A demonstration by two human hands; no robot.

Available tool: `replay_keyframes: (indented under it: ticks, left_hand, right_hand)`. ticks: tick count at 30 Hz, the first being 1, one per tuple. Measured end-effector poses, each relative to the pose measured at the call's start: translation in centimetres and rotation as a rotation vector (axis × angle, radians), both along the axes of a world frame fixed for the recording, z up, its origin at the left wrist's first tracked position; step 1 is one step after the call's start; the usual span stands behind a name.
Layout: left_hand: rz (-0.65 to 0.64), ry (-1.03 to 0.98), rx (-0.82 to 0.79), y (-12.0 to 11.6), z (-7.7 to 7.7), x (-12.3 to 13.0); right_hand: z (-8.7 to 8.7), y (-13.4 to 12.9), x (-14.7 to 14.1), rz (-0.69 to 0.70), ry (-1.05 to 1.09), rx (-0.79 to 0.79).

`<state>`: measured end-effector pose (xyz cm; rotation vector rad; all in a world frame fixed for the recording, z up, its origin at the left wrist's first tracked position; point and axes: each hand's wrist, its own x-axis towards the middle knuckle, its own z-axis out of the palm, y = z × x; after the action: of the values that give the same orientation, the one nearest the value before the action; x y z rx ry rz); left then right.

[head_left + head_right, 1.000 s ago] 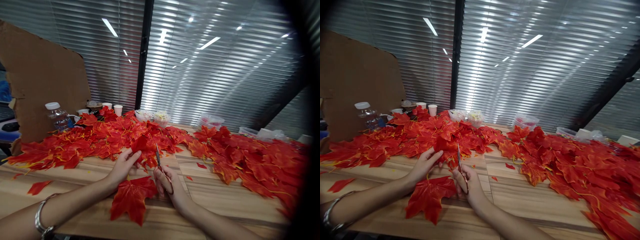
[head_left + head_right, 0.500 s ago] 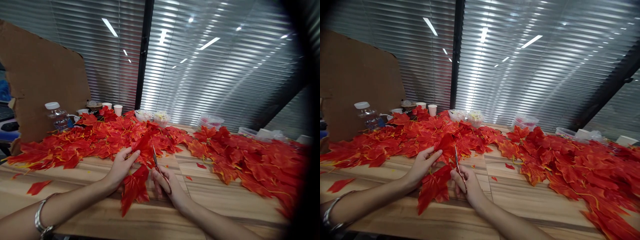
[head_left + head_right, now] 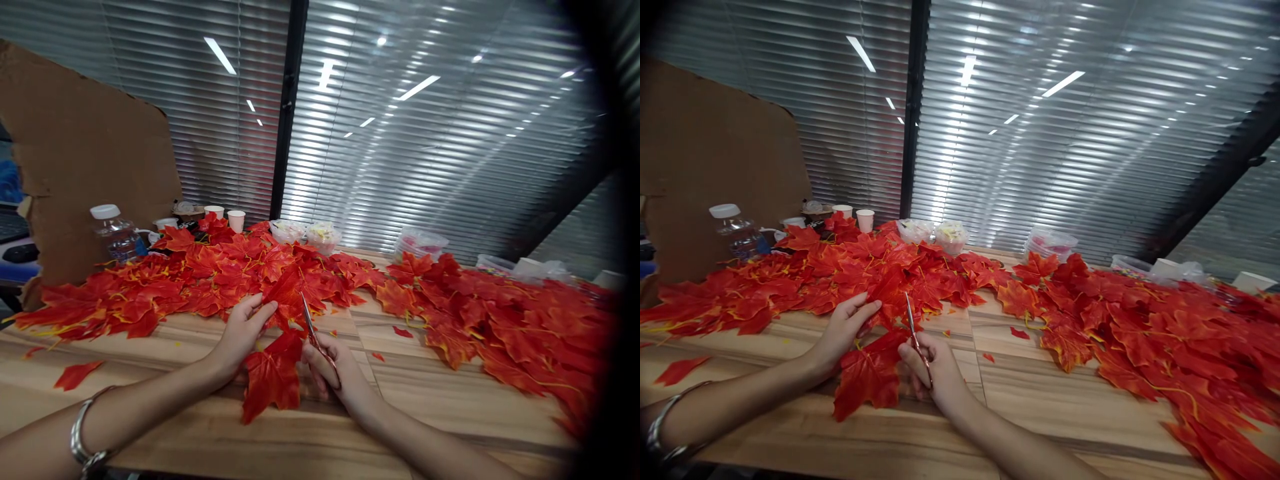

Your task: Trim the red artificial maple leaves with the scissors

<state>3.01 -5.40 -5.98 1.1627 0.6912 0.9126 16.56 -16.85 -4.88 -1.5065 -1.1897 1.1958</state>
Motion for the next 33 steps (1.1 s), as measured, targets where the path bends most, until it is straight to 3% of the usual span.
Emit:
replay_keyframes:
  ticks: [6,14,21,28,33]
  left_hand:
    - [-0.020,-0.014,0.015,-0.05,-0.05,-0.05]
    - [0.000,0.034,0.060,0.08,-0.05,-0.08]
    - [0.022,0.002,0.021,0.03,0.09,0.01]
    - [0.018,-0.008,0.011,-0.05,-0.22,-0.01]
    - [-0.007,-0.021,0.003,-0.16,-0.24,-0.08]
  right_hand:
    - [0.25,0.09,-0.13,0.064,0.035,0.036]
    - [0.09,-0.06,-0.09,0.027,-0.051,-0.008]
    - [0.07,-0.06,0.01,-0.003,0.020,-0.016]
    - [0.38,0.02,-0.07,0.096,0.048,0.045]
    - [0.28,-0.07,-0.07,0.085,0.024,0.029]
